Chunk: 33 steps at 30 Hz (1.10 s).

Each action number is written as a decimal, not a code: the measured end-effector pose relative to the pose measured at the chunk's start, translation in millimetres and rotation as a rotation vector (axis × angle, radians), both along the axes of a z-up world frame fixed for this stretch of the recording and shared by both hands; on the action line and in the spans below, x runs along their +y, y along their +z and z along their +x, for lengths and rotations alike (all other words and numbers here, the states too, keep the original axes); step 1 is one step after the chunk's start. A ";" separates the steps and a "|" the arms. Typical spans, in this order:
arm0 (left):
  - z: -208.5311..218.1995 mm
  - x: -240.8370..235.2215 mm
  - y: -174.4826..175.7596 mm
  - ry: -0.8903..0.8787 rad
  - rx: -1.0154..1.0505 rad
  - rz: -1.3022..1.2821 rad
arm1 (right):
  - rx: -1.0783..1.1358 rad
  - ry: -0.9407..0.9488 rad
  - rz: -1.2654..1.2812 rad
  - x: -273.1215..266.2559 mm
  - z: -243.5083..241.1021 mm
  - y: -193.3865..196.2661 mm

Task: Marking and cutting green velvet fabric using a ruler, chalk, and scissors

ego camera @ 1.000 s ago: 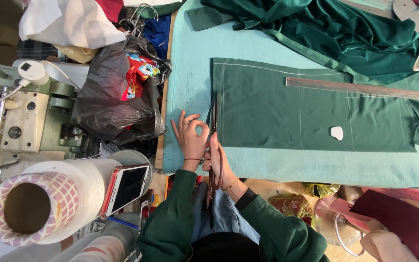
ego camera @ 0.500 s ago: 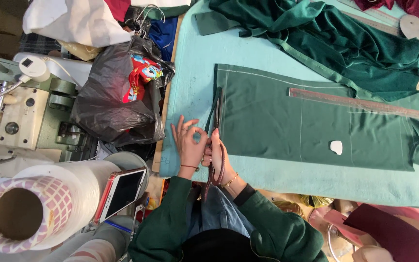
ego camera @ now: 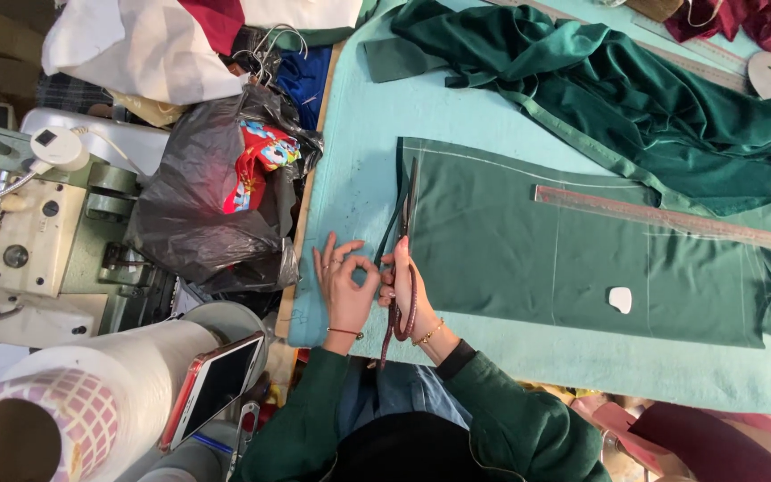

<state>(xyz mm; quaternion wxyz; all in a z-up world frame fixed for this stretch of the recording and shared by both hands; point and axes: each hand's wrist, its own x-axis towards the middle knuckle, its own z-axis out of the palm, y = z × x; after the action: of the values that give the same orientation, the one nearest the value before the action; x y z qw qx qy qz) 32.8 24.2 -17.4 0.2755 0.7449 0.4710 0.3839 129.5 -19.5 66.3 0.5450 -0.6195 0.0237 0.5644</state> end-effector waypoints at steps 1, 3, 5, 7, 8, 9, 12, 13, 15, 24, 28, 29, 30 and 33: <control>0.0 0.4 1.5 0.003 0.001 0.000 | 0.001 0.003 0.000 0.3 1.0 0.4; 0.3 0.5 4.6 -0.001 0.000 0.006 | -0.003 0.008 0.000 0.0 3.2 1.3; -0.1 0.6 2.1 0.000 0.009 0.014 | -0.006 0.013 -0.004 0.3 3.9 2.0; -0.3 0.7 2.0 -0.001 0.017 0.022 | -0.009 0.018 -0.006 0.2 3.9 1.3; -0.3 0.8 3.3 -0.003 0.024 0.024 | -0.021 0.023 -0.006 0.0 3.6 0.4; -0.2 1.0 4.4 -0.006 0.031 0.026 | -0.034 0.026 -0.006 -0.3 3.3 -0.7; -1.5 0.7 5.4 -0.018 0.027 0.027 | -0.035 0.015 -0.007 0.0 4.6 -3.2; -1.1 0.3 5.2 -0.017 0.027 0.026 | -0.035 0.016 -0.007 1.9 5.9 -1.6; -0.8 -0.4 4.8 -0.015 0.030 0.014 | -0.052 0.029 -0.011 5.8 7.8 1.6; -0.5 -0.7 13.5 -0.020 0.034 -0.003 | -0.072 0.031 0.018 26.9 24.5 4.9; -1.1 -0.9 16.6 -0.018 0.038 -0.003 | -0.072 0.030 0.019 26.5 26.0 -3.7; -1.2 -1.0 17.6 -0.022 0.040 -0.001 | -0.072 0.030 0.018 26.6 26.2 -3.6; -1.3 -1.2 18.7 -0.027 0.041 0.002 | -0.071 0.030 0.017 26.7 26.4 -3.5; -0.8 -0.4 17.5 -0.030 0.049 0.014 | -0.072 0.040 0.020 31.9 31.3 -16.8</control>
<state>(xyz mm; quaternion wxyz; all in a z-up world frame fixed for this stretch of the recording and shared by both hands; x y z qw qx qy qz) 32.1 23.8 0.1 0.2643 0.7631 0.4635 0.3645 160.8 12.3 49.5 0.5403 -0.6344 -0.0140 0.5527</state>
